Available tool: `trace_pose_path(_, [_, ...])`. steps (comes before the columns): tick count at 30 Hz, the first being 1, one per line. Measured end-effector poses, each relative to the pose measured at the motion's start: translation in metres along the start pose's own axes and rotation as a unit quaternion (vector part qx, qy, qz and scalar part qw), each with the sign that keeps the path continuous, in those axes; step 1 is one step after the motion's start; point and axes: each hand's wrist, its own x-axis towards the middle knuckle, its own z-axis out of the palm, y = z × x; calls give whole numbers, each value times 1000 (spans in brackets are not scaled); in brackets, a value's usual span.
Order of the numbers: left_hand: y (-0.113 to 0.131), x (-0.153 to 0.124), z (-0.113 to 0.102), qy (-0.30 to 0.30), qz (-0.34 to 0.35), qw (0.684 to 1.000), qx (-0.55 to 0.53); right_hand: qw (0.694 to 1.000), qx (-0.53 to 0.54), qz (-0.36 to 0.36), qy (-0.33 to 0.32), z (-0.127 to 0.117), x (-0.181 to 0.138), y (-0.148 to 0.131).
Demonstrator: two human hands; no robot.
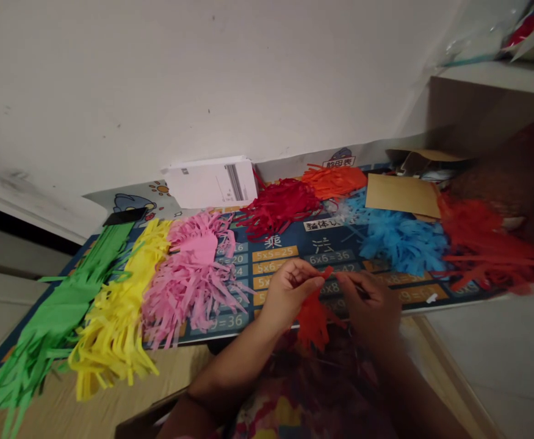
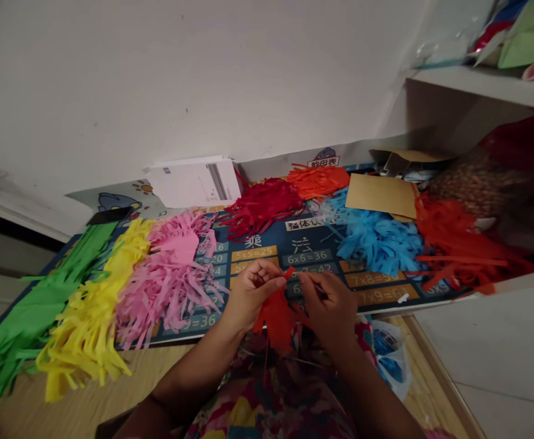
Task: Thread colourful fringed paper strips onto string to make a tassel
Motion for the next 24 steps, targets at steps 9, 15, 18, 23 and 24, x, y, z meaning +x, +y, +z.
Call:
trace_pose_path(9, [-7, -3, 2, -19, 43, 996, 74, 986, 61, 6, -153, -1, -6, 14])
trace_pose_path(15, [-8, -11, -3, 4, 122, 944, 307, 980, 19, -11, -198, -5, -5, 20])
trace_pose_path(18, [-8, -15, -3, 2, 150, 902, 405, 976, -39, -76, -198, -9, 0, 22])
trace_pose_path(23, [-17, -16, 0, -24, 136, 880, 455, 975, -65, -90, -191, -12, 1, 29])
trace_pose_path(24, [-19, -15, 1, -29, 127, 882, 453, 978, -39, -62, -196, -12, 0, 30])
